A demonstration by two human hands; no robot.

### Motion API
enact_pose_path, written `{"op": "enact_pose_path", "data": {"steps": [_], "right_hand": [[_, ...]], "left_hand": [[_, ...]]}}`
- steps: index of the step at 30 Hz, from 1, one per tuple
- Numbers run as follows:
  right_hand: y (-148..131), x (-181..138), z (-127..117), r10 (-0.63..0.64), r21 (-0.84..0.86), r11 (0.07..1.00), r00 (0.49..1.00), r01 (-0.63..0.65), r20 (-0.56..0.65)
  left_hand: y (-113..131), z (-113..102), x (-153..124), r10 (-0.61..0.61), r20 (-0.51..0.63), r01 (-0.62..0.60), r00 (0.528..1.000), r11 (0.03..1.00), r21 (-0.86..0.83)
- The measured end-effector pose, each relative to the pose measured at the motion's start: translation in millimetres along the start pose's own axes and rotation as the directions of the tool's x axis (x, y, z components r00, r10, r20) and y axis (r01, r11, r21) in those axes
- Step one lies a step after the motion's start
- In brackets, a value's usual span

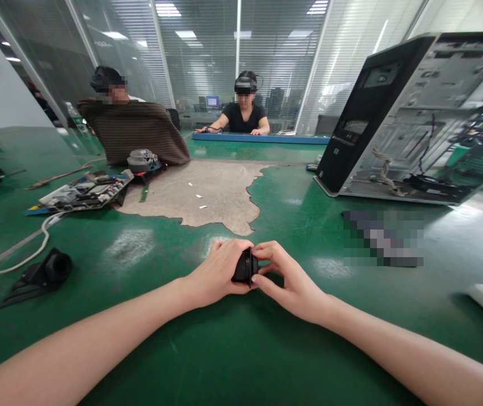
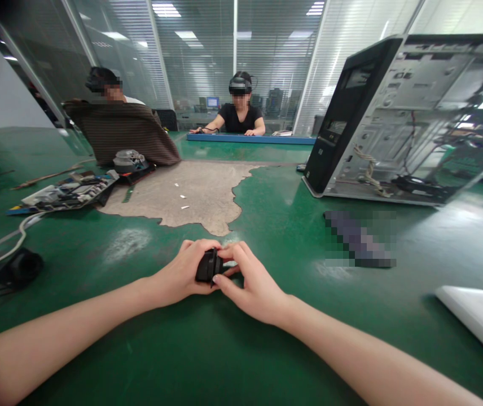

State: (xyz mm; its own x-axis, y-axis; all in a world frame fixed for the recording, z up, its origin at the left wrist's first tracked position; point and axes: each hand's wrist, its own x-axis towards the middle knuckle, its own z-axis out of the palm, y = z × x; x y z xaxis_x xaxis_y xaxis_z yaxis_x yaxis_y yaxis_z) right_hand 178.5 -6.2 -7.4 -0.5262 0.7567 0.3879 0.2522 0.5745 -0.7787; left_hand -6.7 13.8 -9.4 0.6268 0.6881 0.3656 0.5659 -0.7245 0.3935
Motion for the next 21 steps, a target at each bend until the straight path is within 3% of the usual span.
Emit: {"op": "enact_pose_path", "data": {"steps": [5, 16, 21], "right_hand": [[-2.4, -1.7, -1.7, -0.108, -0.169, 0.980, 0.994, 0.105, -0.012], [2.2, 0.8, 1.3, 0.002, 0.007, 1.000, 1.000, -0.002, -0.016], [-0.8, -1.6, -1.6, -0.082, -0.128, 0.988, 0.997, 0.081, -0.002]], "left_hand": [[1.0, -1.5, 0.2, -0.006, 0.009, 0.006, 1.000, 1.000, -0.006], [-0.7, 1.8, 0.3, -0.012, -0.005, 0.012, 1.000, 1.000, 0.012], [0.0, -0.2, 0.0, -0.013, 0.004, 0.013, 1.000, 1.000, -0.004]]}}
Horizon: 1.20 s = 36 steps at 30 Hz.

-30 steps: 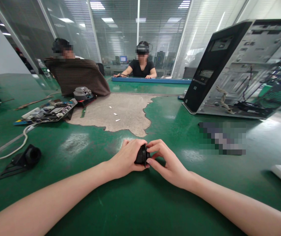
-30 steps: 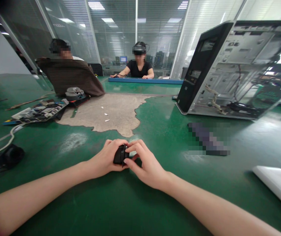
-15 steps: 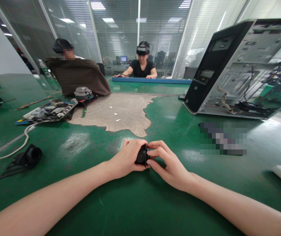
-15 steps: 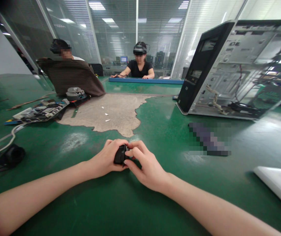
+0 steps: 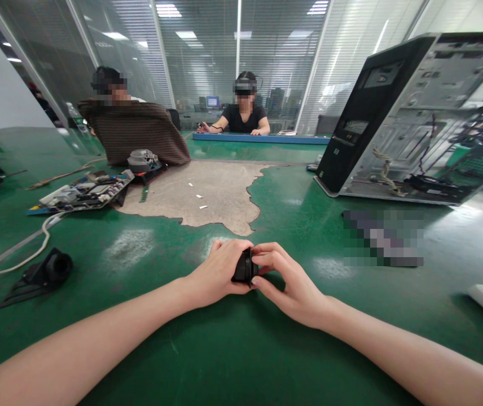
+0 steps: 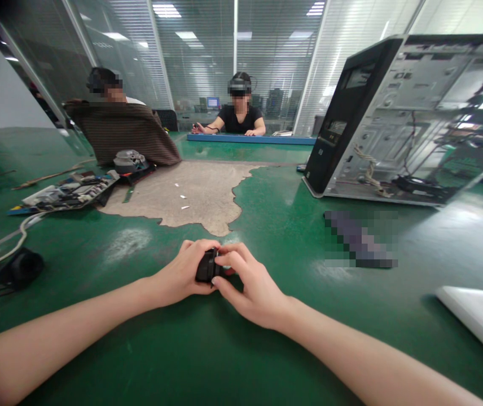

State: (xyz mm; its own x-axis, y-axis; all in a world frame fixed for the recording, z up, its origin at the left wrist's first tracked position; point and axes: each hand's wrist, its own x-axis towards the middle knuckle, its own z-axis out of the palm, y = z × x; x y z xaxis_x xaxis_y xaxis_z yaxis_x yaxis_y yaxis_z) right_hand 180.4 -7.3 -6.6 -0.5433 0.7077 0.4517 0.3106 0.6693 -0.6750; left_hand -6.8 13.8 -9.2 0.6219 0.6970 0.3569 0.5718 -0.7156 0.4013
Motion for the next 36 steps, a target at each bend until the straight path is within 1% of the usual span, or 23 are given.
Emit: {"op": "enact_pose_path", "data": {"steps": [2, 3, 5, 8, 10, 13, 15, 19, 21, 24, 27, 31, 33, 36], "right_hand": [[-0.4, -0.1, -0.7, -0.050, -0.072, 0.996, 0.999, 0.049, -0.013], [-0.4, 0.0, -0.6, -0.059, -0.081, 0.995, 0.998, 0.057, -0.022], [0.1, 0.7, 0.3, -0.032, -0.038, 0.999, 0.999, 0.030, -0.039], [1.2, 1.9, 2.3, 0.047, 0.072, 0.996, 0.998, -0.044, -0.042], [1.8, 2.3, 3.0, 0.079, 0.104, 0.992, 0.997, -0.077, -0.024], [1.8, 2.4, 2.5, 0.094, 0.131, 0.987, 0.995, -0.095, 0.014], [1.1, 2.2, 1.3, 0.073, 0.118, 0.990, 0.997, -0.075, 0.017], [-0.3, 1.9, -0.6, -0.027, 0.012, 1.000, 1.000, 0.027, -0.015], [0.0, 2.2, -0.5, -0.041, 0.001, 0.999, 0.999, 0.041, -0.031], [1.9, 2.8, 1.0, 0.025, 0.062, 0.998, 0.999, -0.023, -0.040], [4.6, 3.2, 3.0, 0.110, 0.122, 0.987, 0.994, -0.107, -0.016], [4.9, 2.8, 4.3, 0.151, 0.193, 0.969, 0.988, -0.153, 0.026], [3.1, 2.1, 3.6, 0.130, 0.188, 0.973, 0.991, -0.132, 0.024], [0.2, 0.8, 1.3, 0.050, 0.080, 0.996, 0.999, -0.049, -0.006]], "left_hand": [[0.6, -0.3, -0.1, 0.003, -0.003, -0.003, 1.000, 1.000, -0.002], [0.8, -0.2, -0.1, 0.004, -0.004, -0.004, 1.000, 1.000, -0.002], [0.8, 0.2, -0.1, 0.006, -0.008, -0.006, 1.000, 1.000, 0.002], [0.3, 1.0, 0.0, 0.008, -0.014, -0.007, 1.000, 1.000, 0.010], [-0.1, 1.3, 0.0, 0.007, -0.010, -0.007, 1.000, 1.000, 0.011], [-0.1, 1.1, 0.1, 0.004, -0.002, -0.004, 1.000, 1.000, 0.009], [0.3, 0.7, 0.1, 0.001, 0.004, -0.001, 1.000, 1.000, 0.006], [1.0, 0.3, 0.2, 0.002, 0.008, -0.002, 1.000, 1.000, 0.001], [0.8, 0.5, 0.4, 0.004, 0.003, -0.004, 1.000, 1.000, 0.002], [-0.1, 1.5, 0.6, 0.007, -0.007, -0.007, 1.000, 1.000, 0.010], [-0.8, 2.5, 0.5, 0.007, -0.015, -0.007, 1.000, 1.000, 0.014], [-0.9, 2.2, 0.2, 0.000, -0.002, 0.000, 1.000, 1.000, 0.008], [-0.8, 1.6, 0.3, -0.002, 0.001, 0.002, 1.000, 1.000, 0.008], [-0.5, 0.7, 0.6, -0.003, 0.003, 0.003, 1.000, 1.000, 0.009]]}}
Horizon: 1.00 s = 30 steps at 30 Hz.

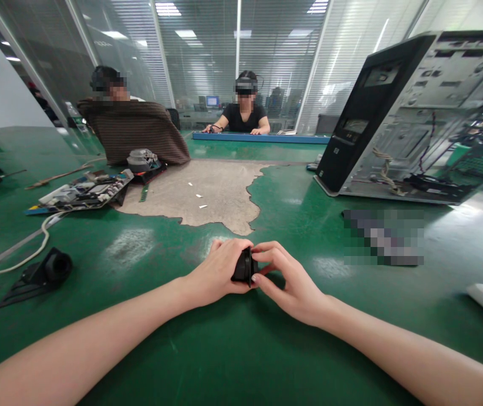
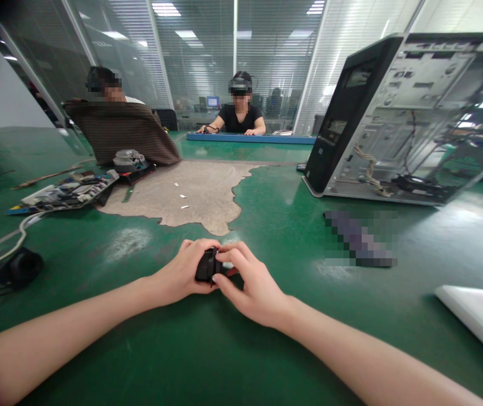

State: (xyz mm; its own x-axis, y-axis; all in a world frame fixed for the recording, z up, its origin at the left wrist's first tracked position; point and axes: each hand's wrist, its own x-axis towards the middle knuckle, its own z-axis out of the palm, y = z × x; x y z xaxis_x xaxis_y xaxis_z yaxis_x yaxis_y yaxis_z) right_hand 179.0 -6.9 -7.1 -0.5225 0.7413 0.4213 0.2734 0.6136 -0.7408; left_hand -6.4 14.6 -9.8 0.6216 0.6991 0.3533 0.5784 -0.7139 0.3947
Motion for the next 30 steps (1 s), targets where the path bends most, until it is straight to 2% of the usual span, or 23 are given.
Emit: {"op": "enact_pose_path", "data": {"steps": [4, 12, 21, 26, 30], "right_hand": [[-0.5, -0.4, -1.6, -0.057, -0.060, 0.997, 0.998, 0.056, -0.012], [3.2, 2.6, 1.8, 0.064, 0.063, 0.996, 0.998, -0.064, 0.006], [-0.3, 0.9, -1.8, -0.069, -0.072, 0.995, 0.998, 0.068, -0.012], [3.8, 2.7, -0.2, 0.014, 0.022, 1.000, 1.000, -0.013, -0.026], [4.0, 3.0, 0.4, 0.074, 0.050, 0.996, 0.997, -0.075, 0.011]], "left_hand": [[0.3, 0.4, 0.3, 0.004, 0.002, -0.004, 1.000, 1.000, -0.003], [-1.3, 2.8, 0.1, -0.004, -0.009, 0.004, 1.000, 1.000, 0.001], [0.0, 1.1, 0.4, -0.005, -0.001, 0.005, 1.000, 1.000, 0.004], [0.0, 0.8, -0.3, -0.001, -0.005, 0.001, 1.000, 1.000, 0.009], [0.8, -0.1, -0.3, -0.006, -0.001, 0.006, 1.000, 1.000, 0.003]]}}
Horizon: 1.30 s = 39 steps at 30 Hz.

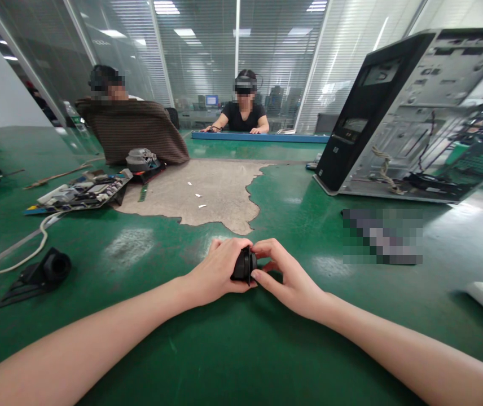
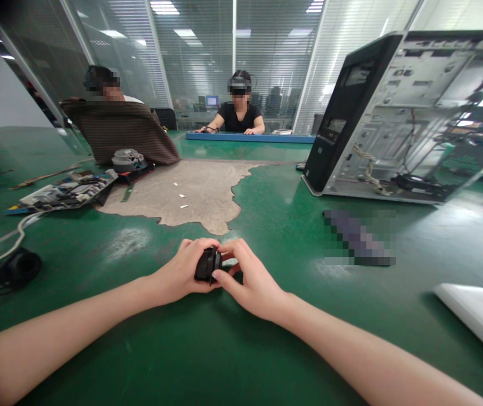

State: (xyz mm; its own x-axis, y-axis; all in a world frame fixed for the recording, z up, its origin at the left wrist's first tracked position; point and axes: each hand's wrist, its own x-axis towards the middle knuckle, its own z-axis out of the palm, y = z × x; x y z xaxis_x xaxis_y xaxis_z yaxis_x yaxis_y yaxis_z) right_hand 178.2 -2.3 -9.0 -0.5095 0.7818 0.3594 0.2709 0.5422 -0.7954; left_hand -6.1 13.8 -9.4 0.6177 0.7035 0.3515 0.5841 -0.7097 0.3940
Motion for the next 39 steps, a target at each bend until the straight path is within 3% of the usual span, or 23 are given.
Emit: {"op": "enact_pose_path", "data": {"steps": [3, 9, 19, 28, 39], "right_hand": [[-2.1, -1.5, -0.5, -0.009, 0.001, 1.000, 1.000, 0.009, 0.021], [-4.7, -3.9, -2.8, -0.162, -0.169, 0.973, 0.987, 0.157, -0.012], [0.1, -2.1, 0.9, -0.031, -0.041, 0.999, 0.999, 0.031, -0.007], [-5.9, -5.5, -2.2, -0.196, -0.254, 0.949, 0.981, 0.188, -0.005], [-5.1, -3.2, 0.0, -0.088, -0.124, 0.989, 0.996, 0.085, -0.021]], "left_hand": [[0.6, -0.4, 0.4, -0.003, 0.008, 0.003, 1.000, 1.000, -0.004], [0.5, 0.3, 0.3, 0.002, -0.007, -0.002, 1.000, 1.000, -0.011], [0.0, 0.5, 0.5, -0.004, 0.002, 0.004, 1.000, 1.000, -0.012], [-1.1, 0.7, 0.3, -0.004, 0.001, 0.004, 1.000, 1.000, -0.010], [-1.2, 1.0, 0.0, -0.007, -0.001, 0.007, 1.000, 1.000, -0.011]]}}
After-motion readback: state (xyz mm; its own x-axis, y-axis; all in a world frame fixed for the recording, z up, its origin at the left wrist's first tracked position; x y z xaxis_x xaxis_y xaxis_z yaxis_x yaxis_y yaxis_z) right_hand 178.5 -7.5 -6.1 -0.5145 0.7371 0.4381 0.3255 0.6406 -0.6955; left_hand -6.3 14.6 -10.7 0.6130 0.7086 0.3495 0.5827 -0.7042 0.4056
